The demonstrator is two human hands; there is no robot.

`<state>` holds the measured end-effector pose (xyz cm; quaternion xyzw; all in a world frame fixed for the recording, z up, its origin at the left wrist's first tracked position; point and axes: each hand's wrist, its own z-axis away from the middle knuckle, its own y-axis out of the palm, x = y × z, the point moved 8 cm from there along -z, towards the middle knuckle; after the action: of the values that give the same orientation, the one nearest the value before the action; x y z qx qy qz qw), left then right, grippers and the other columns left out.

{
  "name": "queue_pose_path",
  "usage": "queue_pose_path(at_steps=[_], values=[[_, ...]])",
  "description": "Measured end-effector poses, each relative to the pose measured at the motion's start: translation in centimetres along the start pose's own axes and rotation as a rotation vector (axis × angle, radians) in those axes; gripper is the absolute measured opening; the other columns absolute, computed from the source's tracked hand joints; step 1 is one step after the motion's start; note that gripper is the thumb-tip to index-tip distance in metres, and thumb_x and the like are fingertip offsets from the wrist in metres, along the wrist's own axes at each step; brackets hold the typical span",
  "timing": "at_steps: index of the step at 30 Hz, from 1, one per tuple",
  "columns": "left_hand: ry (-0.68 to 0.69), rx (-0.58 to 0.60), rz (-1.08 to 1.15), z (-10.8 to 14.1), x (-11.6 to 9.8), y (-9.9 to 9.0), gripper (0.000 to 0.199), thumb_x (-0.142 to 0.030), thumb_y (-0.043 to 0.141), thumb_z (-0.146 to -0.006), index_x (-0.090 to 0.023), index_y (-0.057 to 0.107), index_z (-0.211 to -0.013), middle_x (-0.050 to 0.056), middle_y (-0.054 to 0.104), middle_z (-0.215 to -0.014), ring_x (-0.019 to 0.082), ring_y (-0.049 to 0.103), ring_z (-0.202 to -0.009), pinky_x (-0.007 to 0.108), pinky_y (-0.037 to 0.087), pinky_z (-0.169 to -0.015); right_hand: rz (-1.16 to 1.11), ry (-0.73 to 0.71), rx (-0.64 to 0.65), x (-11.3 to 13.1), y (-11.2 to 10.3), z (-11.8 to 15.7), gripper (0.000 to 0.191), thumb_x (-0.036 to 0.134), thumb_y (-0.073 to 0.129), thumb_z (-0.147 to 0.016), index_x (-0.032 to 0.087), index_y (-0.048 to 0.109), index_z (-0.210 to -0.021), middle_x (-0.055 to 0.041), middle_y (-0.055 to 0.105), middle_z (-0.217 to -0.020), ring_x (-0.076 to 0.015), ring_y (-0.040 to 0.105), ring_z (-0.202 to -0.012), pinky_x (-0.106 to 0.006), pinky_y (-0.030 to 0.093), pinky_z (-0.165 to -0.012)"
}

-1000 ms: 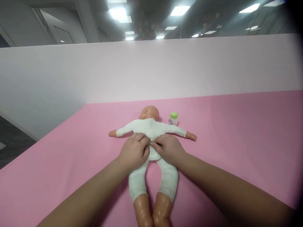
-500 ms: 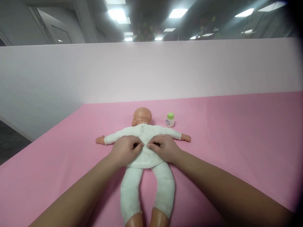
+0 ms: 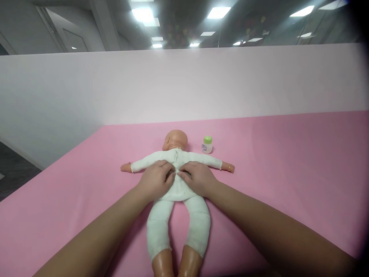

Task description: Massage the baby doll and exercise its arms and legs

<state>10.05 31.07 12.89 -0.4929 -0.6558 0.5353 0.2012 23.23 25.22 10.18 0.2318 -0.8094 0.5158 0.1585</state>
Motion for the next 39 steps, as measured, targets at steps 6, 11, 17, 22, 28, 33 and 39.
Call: queue_pose_path(at_steps=[6, 11, 17, 22, 28, 33, 39], values=[[-0.06, 0.049, 0.084, -0.1, 0.4, -0.2, 0.024, -0.026, 0.051, -0.094, -0.024, 0.073, -0.088, 0.001, 0.072, -0.086, 0.023, 0.065, -0.083, 0.036, 0.045, -0.069, -0.042, 0.013, 0.033, 0.3, -0.3, 0.1, 0.019, 0.034, 0.062, -0.101, 0.024, 0.074, -0.091, -0.0008, 0.075, -0.091, -0.0197, 0.066, -0.087, -0.033, 0.045, -0.077], [-0.154, 0.049, 0.101, 0.3, 1.6, -0.1, 0.035, -0.031, 0.054, -0.094, -0.021, 0.056, -0.061, -0.002, 0.058, -0.057, 0.016, 0.051, -0.055, 0.034, 0.034, -0.055, -0.084, -0.016, -0.004, 0.3, -0.4, 0.3, 0.029, 0.027, 0.058, -0.101, 0.022, 0.064, -0.073, 0.0021, 0.069, -0.076, -0.0163, 0.06, -0.073, -0.03, 0.04, -0.067], [0.049, -0.225, -0.012, 0.5, 0.3, -1.2, 0.016, -0.023, 0.056, -0.091, -0.021, 0.069, -0.083, 0.004, 0.067, -0.081, 0.022, 0.06, -0.08, 0.037, 0.046, -0.072, -0.084, -0.092, -0.202, 0.5, -1.3, 0.7, 0.006, 0.021, 0.061, -0.096, 0.022, 0.066, -0.092, -0.0023, 0.068, -0.089, -0.0211, 0.061, -0.086, -0.035, 0.048, -0.08], [0.129, -0.318, -0.151, 0.8, -1.0, -1.5, 0.019, -0.022, 0.056, -0.09, -0.019, 0.07, -0.103, 0.009, 0.067, -0.102, 0.027, 0.059, -0.096, 0.044, 0.049, -0.087, 0.006, -0.095, -0.289, 0.8, -1.6, 1.0, 0.027, 0.022, 0.064, -0.09, 0.019, 0.064, -0.117, -0.0096, 0.068, -0.112, -0.0286, 0.059, -0.107, -0.044, 0.048, -0.097], [-0.038, -0.04, -0.072, -0.1, 0.8, 0.4, 0.028, -0.028, 0.05, -0.096, -0.021, 0.071, -0.113, 0.007, 0.072, -0.109, 0.027, 0.066, -0.101, 0.044, 0.052, -0.086, 0.019, 0.019, -0.023, -0.2, 0.2, 0.2, 0.021, 0.03, 0.058, -0.099, 0.023, 0.072, -0.114, -0.004, 0.074, -0.11, -0.0245, 0.066, -0.103, -0.04, 0.05, -0.094], [-0.065, -0.014, -0.086, -0.2, 1.2, 0.6, 0.03, -0.031, 0.049, -0.097, -0.021, 0.072, -0.114, 0.007, 0.073, -0.11, 0.028, 0.066, -0.102, 0.046, 0.053, -0.086, 0.029, 0.02, -0.005, -0.2, 0.3, 0.0, 0.024, 0.03, 0.058, -0.099, 0.024, 0.073, -0.116, -0.0031, 0.076, -0.112, -0.0242, 0.068, -0.105, -0.039, 0.05, -0.094], [0.05, -0.102, -0.216, 0.3, -0.2, -0.2, 0.029, -0.028, 0.052, -0.094, -0.021, 0.069, -0.117, 0.01, 0.068, -0.11, 0.031, 0.062, -0.103, 0.049, 0.052, -0.091, 0.01, -0.075, -0.087, 0.0, -0.3, 0.3, 0.03, 0.031, 0.06, -0.097, 0.022, 0.07, -0.124, -0.0059, 0.073, -0.12, -0.0259, 0.065, -0.114, -0.043, 0.049, -0.104]])
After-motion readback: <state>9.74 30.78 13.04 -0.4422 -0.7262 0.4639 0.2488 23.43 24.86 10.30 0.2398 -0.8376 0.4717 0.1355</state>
